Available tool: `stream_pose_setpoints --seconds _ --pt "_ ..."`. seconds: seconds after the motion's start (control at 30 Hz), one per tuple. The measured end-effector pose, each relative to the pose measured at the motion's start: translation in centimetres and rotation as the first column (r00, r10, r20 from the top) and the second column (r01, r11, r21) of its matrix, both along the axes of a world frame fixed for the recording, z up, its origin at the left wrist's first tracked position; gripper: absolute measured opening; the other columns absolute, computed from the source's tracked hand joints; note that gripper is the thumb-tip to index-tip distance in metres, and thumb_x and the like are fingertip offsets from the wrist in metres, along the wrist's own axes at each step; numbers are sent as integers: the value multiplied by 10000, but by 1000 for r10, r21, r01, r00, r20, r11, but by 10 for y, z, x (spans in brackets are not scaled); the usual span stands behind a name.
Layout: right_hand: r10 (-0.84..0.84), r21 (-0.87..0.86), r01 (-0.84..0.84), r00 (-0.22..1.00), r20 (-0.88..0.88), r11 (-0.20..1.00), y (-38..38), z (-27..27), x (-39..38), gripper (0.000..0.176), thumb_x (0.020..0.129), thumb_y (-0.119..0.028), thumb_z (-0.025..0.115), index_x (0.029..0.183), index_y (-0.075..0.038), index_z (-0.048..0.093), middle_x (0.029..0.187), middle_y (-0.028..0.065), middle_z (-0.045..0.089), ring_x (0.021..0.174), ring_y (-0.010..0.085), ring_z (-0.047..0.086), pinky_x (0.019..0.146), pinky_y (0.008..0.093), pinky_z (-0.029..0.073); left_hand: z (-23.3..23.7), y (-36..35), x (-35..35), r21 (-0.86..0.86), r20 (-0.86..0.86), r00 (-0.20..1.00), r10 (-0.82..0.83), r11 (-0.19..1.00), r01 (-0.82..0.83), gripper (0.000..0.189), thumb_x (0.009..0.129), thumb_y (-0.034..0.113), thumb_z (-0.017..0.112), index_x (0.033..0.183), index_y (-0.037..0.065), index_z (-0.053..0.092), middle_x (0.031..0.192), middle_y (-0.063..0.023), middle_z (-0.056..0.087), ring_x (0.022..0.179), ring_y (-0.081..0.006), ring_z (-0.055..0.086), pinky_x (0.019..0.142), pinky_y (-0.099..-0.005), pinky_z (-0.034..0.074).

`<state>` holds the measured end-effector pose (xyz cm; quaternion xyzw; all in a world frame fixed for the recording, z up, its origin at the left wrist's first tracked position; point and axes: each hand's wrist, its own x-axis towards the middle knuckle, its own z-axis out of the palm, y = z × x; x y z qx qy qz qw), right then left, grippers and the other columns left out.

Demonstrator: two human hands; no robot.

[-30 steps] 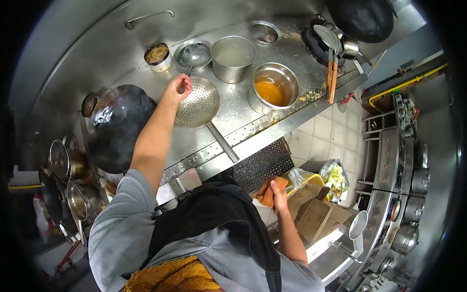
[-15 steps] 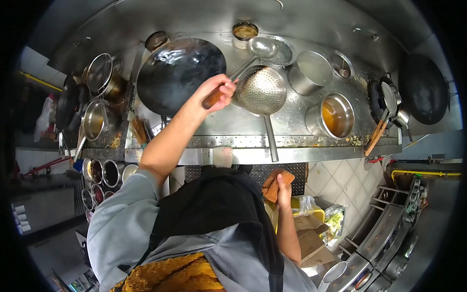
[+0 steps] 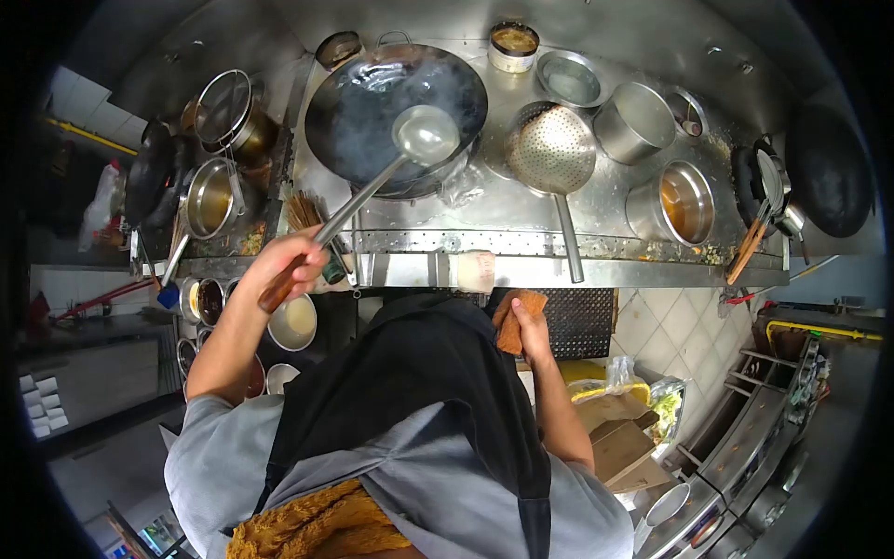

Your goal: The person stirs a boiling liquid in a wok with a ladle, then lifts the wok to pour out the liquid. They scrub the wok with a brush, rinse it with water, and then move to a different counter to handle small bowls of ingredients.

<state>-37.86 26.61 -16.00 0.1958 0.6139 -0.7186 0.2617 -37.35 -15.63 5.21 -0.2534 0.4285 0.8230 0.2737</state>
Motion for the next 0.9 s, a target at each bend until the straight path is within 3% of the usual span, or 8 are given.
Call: stream_pose_setpoints --seconds 0.27,0.33,0.37,0.43,0.6,0.7,0.77,0.9 --pt "-17 -63 18 1000 18 998 -18 9 2 364 919 -291 615 1135 -9 533 947 69 605 810 175 611 690 330 532 40 -76 69 -551 45 997 55 834 -21 633 789 22 503 1411 45 389 622 14 453 412 -63 411 359 -215 347" --pt "15 -34 -14 999 30 999 -19 12 3 357 921 -287 613 1136 -13 534 948 67 605 814 173 611 693 328 530 30 -95 65 -870 -21 978 -209 485 85 645 773 34 510 1407 19 388 658 -24 541 452 -109 471 416 -254 391" --pt "16 -34 -16 1000 27 999 -18 7 3 357 921 -287 613 1136 -13 534 948 67 605 814 173 611 693 328 530 24 -95 60 -870 -24 978 -208 486 82 645 773 34 510 1407 19 388 658 -24 541 452 -109 471 416 -254 391" --pt "-16 -13 15 1000 -24 1000 -15 -3 2 345 920 -290 614 1122 -18 545 938 64 606 805 164 609 675 322 530 13 -86 43 -997 -33 953 -300 76 -11 631 771 49 515 1390 -6 402 719 -70 595 477 -144 506 469 -282 416" --pt "-8 8 8 1000 0 1000 7 18 0 333 919 -296 615 1103 -23 562 944 63 609 795 155 606 673 319 532 9 -61 -27 -882 -348 920 -182 396 -256 650 799 12 484 1436 40 357 693 -18 510 522 -85 463 482 -238 393" --pt "-22 40 21 1000 16 999 28 19 4 368 919 -316 608 1123 -14 556 937 67 615 786 162 612 674 316 528 -9 -5 -51 -518 -446 883 145 763 -387 761 819 16 510 1504 152 205 675 -12 476 515 -103 504 430 -236 402" --pt "-106 17 106 994 -13 994 45 5 2 389 925 -328 593 1131 -1 546 912 82 622 749 182 627 637 318 535 -68 40 -58 -627 -395 915 82 705 -333 738 841 20 498 1501 159 200 690 -24 492 467 -109 493 389 -242 386" --pt "-221 2 222 973 67 975 74 5 18 362 934 -304 583 1127 0 547 917 89 625 753 190 634 640 326 543 -84 117 -103 -495 -417 906 71 819 -292 686 850 33 509 1481 104 249 647 -5 476 408 -93 431 365 -241 342"
